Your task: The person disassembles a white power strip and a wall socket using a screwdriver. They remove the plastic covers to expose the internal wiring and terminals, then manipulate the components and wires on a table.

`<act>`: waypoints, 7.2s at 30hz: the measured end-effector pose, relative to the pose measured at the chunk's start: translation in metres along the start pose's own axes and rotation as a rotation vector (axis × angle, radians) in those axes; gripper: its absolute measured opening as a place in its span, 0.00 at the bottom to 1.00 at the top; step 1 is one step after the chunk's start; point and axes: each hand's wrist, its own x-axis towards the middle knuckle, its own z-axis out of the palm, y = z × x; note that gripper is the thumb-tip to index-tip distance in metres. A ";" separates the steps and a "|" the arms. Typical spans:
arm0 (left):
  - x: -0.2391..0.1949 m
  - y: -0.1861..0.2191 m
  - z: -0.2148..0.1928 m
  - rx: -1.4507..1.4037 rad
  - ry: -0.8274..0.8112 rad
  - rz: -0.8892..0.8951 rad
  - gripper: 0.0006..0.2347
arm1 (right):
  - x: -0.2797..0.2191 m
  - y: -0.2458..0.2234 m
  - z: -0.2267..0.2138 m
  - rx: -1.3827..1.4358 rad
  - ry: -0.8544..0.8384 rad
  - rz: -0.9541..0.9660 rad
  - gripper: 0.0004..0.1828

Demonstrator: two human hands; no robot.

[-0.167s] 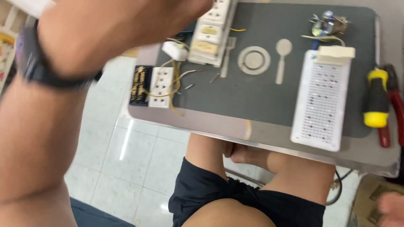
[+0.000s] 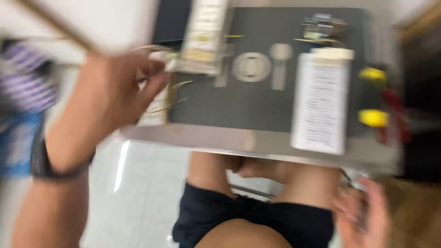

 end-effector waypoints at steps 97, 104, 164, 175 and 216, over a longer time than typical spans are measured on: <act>0.098 0.089 0.217 -0.599 0.183 0.193 0.12 | 0.113 -0.077 0.237 -0.396 -0.602 -0.301 0.09; 0.103 0.086 0.202 -0.690 0.190 0.351 0.10 | 0.102 -0.107 0.231 -1.644 -0.395 -1.659 0.10; 0.104 0.098 0.196 -0.430 0.102 0.122 0.27 | 0.083 -0.132 0.249 -1.422 -0.821 -1.260 0.08; 0.102 0.094 0.202 -0.487 0.188 0.188 0.13 | 0.079 -0.132 0.249 -1.418 -0.892 -1.278 0.23; 0.101 0.074 0.203 -0.476 0.163 0.104 0.09 | 0.068 -0.120 0.276 -1.669 -0.714 -1.253 0.21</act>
